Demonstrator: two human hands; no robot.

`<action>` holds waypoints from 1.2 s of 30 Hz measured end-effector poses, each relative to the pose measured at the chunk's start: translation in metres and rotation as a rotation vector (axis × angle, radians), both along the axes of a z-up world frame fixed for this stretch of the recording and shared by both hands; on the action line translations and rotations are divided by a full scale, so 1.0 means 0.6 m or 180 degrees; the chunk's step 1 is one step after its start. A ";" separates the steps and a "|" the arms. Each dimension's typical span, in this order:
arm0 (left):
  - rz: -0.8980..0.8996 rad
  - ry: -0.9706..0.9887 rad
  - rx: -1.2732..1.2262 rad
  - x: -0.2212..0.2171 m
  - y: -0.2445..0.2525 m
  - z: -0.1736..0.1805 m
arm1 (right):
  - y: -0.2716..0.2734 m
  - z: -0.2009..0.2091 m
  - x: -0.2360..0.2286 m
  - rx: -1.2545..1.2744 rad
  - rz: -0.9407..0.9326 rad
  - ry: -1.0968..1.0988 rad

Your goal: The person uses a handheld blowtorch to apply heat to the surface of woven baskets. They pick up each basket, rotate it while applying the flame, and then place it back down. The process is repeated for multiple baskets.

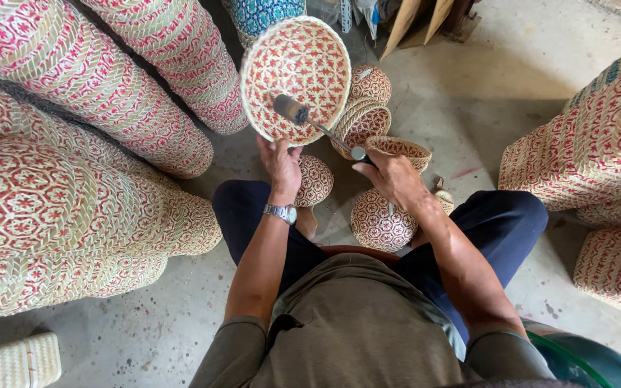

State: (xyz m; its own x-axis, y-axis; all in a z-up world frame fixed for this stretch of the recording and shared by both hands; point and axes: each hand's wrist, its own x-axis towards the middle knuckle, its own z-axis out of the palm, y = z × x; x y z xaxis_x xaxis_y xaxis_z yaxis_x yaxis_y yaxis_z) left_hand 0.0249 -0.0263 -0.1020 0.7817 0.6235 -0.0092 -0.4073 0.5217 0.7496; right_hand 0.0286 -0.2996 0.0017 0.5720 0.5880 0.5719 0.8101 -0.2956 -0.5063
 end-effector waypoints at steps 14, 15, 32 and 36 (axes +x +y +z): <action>0.0150 -0.0051 0.0066 -0.008 0.039 0.014 | -0.078 0.007 -0.037 -0.0332 -0.0872 0.1084; 0.0096 -0.0043 0.0100 -0.012 0.034 0.015 | -0.076 0.008 -0.031 -0.0233 -0.0792 0.1115; 0.0052 -0.0152 0.0540 -0.007 0.067 0.022 | -0.104 -0.011 -0.038 -0.0493 -0.0774 0.0970; -0.0010 0.0339 0.0709 -0.005 0.091 0.031 | -0.112 -0.002 -0.027 -0.0436 -0.1015 0.1364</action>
